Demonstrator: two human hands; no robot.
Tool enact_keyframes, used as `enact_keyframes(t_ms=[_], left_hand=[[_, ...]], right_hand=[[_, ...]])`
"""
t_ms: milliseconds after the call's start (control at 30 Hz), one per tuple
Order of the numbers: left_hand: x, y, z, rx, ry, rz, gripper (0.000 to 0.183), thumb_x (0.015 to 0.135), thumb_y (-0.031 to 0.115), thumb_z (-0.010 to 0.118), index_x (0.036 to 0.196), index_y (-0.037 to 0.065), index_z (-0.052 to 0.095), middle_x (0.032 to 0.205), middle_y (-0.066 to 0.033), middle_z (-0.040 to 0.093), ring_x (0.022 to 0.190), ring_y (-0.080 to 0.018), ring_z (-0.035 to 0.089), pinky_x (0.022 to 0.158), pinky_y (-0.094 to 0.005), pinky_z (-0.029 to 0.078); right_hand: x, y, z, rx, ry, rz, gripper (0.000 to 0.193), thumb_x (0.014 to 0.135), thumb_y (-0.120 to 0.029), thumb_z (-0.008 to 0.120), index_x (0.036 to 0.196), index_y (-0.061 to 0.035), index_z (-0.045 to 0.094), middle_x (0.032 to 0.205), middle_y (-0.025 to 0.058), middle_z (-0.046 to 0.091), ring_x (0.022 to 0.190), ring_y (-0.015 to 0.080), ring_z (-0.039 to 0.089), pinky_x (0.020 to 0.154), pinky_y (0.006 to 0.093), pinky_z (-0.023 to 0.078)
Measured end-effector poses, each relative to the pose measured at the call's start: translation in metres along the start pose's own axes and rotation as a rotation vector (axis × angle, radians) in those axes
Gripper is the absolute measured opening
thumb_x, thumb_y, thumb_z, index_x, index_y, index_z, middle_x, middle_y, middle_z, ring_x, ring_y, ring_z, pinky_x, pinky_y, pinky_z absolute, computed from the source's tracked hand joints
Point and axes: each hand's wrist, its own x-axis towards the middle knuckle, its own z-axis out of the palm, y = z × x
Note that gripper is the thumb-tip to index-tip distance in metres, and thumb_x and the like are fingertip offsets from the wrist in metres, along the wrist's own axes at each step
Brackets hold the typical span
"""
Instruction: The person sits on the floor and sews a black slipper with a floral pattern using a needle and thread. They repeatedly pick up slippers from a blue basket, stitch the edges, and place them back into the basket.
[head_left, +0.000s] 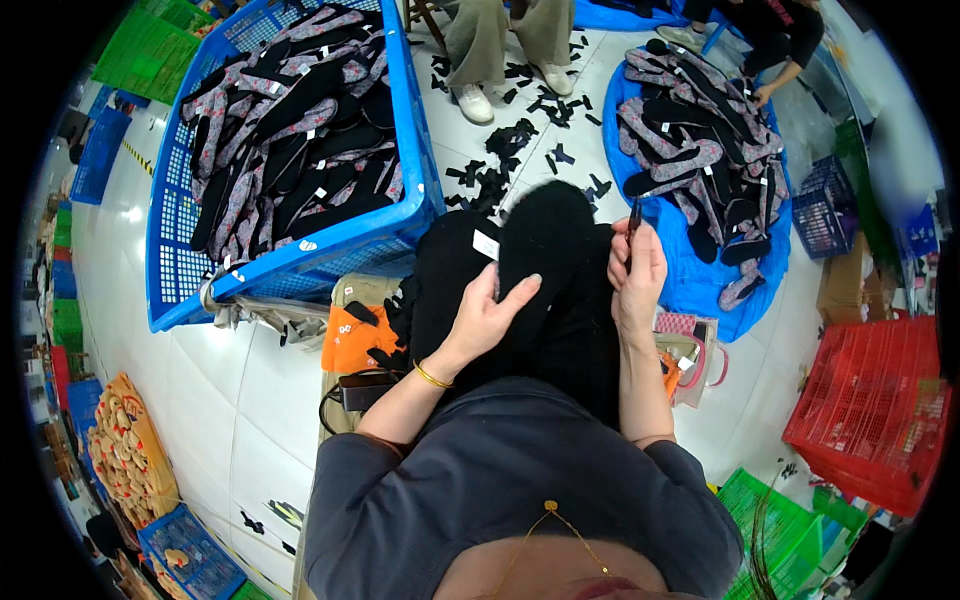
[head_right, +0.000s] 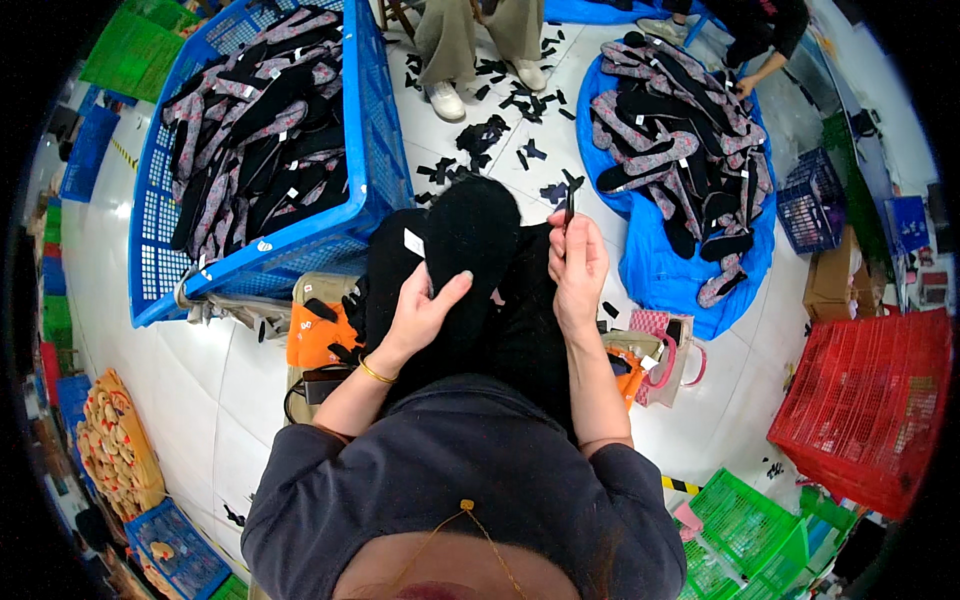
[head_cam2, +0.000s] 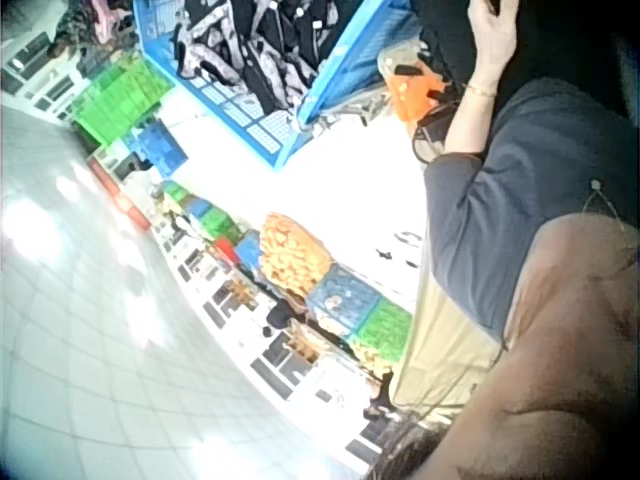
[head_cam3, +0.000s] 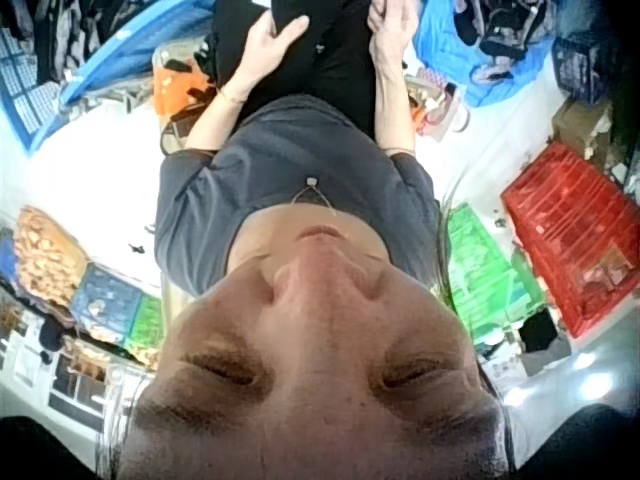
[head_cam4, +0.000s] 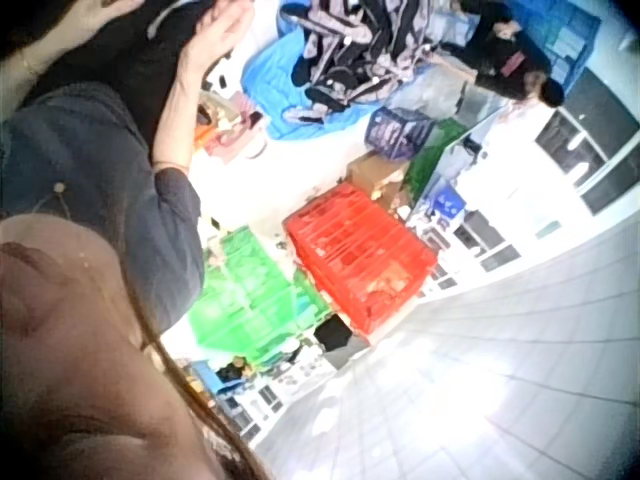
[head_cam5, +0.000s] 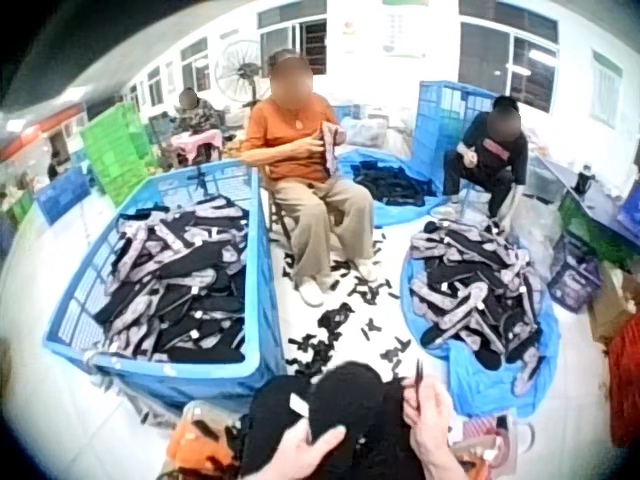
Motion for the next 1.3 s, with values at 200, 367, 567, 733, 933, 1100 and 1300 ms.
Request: enact_keyframes(t_ms=[200, 367, 567, 733, 933, 1100, 1300], left_hand=[[-0.012, 0.013, 0.008, 0.539, 0.076, 0.242, 0.032, 0.084, 0.022, 0.076, 0.079, -0.002, 0.058, 0.057, -0.0113, 0.049, 0.044, -0.023, 0.047, 0.043, -0.0341, 0.036], [-0.024, 0.018, -0.002, 0.308, -0.106, 0.007, 0.036, 0.09, 0.028, 0.072, 0.104, -0.003, 0.062, 0.065, -0.0044, 0.057, 0.057, -0.0083, 0.049, 0.052, -0.0266, 0.041], [0.034, 0.102, -0.116, 0.508, 0.036, 0.169, 0.033, 0.099, 0.023, 0.056, 0.122, 0.0, 0.061, 0.108, -0.0085, 0.07, 0.101, -0.0142, 0.066, 0.084, -0.0271, 0.053], [0.144, 0.1, -0.273, 0.77, 0.224, 0.141, 0.032, 0.099, 0.023, 0.055, 0.117, -0.003, 0.062, 0.101, -0.0098, 0.071, 0.092, -0.0158, 0.066, 0.081, -0.0274, 0.053], [0.249, -0.046, -0.365, 1.358, -0.53, -0.495, 0.044, 0.084, 0.032, 0.069, 0.113, -0.001, 0.065, 0.106, -0.0165, 0.07, 0.097, -0.0272, 0.066, 0.088, -0.0376, 0.051], [0.244, -0.168, -0.375, 1.514, -0.774, -0.805, 0.078, 0.067, 0.041, 0.083, 0.129, 0.001, 0.057, 0.132, -0.0181, 0.058, 0.123, -0.0337, 0.055, 0.101, -0.0406, 0.046], [0.25, -0.104, -0.358, 1.471, -0.597, -0.58, 0.079, 0.07, 0.054, 0.079, 0.124, -0.001, 0.06, 0.115, -0.0235, 0.066, 0.106, -0.0357, 0.063, 0.092, -0.0438, 0.05]], right_hand=[[0.013, -0.01, -0.001, -0.388, -0.273, -0.048, 0.038, 0.086, -0.015, 0.075, 0.118, -0.0007, 0.061, 0.077, -0.0086, 0.049, 0.062, -0.0005, 0.041, 0.054, 0.0172, 0.031], [0.029, -0.024, 0.019, -0.372, -0.411, 0.208, 0.033, 0.08, -0.016, 0.081, 0.105, -0.0012, 0.066, 0.091, -0.0001, 0.067, 0.077, 0.0077, 0.059, 0.069, 0.0234, 0.047], [0.136, -0.049, -0.062, -0.015, 0.357, -0.046, 0.018, 0.093, -0.024, 0.067, 0.077, -0.0154, 0.065, 0.068, -0.0044, 0.055, 0.047, 0.0005, 0.036, 0.039, 0.02, 0.021], [0.139, -0.05, -0.074, 0.292, 0.2, -0.244, 0.018, 0.103, -0.022, 0.051, 0.105, -0.0046, 0.055, 0.068, -0.002, 0.043, 0.044, 0.0047, 0.024, 0.037, 0.0215, 0.019], [0.104, 0.016, -0.018, 0.104, 0.167, -0.077, 0.019, 0.101, -0.015, 0.054, 0.115, -0.0019, 0.056, 0.066, -0.002, 0.044, 0.045, 0.0019, 0.026, 0.037, 0.0194, 0.018], [0.107, 0.024, -0.01, -0.105, 0.236, -0.075, 0.017, 0.099, -0.015, 0.057, 0.11, -0.0018, 0.058, 0.065, -0.0024, 0.044, 0.044, 0.0008, 0.027, 0.037, 0.0187, 0.018], [0.114, 0.023, -0.008, -0.162, 0.195, 0.01, 0.019, 0.098, -0.017, 0.06, 0.109, -0.0017, 0.058, 0.065, -0.0036, 0.042, 0.045, 0.0005, 0.026, 0.038, 0.0186, 0.017]])
